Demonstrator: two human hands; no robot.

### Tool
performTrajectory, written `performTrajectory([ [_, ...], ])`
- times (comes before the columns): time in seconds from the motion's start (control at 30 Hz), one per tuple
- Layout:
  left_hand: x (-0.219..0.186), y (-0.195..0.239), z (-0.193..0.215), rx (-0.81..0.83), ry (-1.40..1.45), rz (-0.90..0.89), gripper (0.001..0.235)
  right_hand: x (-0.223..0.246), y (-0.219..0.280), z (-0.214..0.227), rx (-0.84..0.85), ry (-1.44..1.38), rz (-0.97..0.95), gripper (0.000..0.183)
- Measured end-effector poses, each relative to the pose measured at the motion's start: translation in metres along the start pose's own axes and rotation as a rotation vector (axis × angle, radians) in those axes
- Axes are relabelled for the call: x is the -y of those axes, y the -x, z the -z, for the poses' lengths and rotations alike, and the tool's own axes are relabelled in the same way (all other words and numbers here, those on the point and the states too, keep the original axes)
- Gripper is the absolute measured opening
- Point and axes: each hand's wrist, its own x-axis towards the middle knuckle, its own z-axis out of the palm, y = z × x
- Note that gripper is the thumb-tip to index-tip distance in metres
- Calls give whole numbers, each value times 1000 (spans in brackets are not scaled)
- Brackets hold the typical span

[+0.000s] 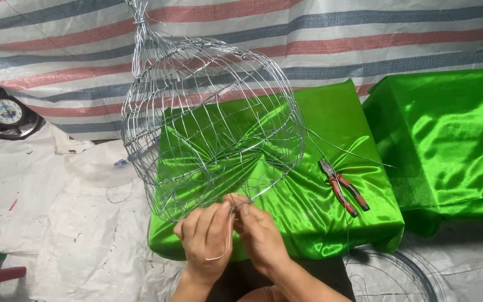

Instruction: Securing and shaping a wire frame structure using pliers and manual manipulation.

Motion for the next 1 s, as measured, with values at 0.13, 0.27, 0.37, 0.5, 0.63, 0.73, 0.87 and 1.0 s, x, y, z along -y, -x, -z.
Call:
performTrajectory([
  [0.13, -7, -4, -4, -9, -84, 84, 11, 24, 20, 1, 83, 517, 122, 73],
  [0.27, -9, -9, -8, -11, -67, 98, 13, 32, 35, 5, 19, 726, 251, 59],
  [0.37, -11, -5, -11, -10, 29, 97, 18, 34, 36, 9, -30, 1032, 287, 40],
  [0.5, -8, 6, -20, 9, -12, 74, 16, 35, 31, 20, 38, 856, 140, 9],
  [0.63, -12, -1, -8, 137, -85, 83, 23, 54, 35, 32, 183, 608, -56, 14],
  [0.73, -15, -9, -3, 214, -132, 54, 28, 59, 37, 38, 245, 416, -106, 15],
  [0.87, -17, -8, -6, 138, -205, 5, 4, 67, 44, 36, 322, 537, -108, 16],
  [1.0, -20, -3, -13, 58, -201, 13, 21, 87, 47, 28, 372, 1000, 34, 16],
])
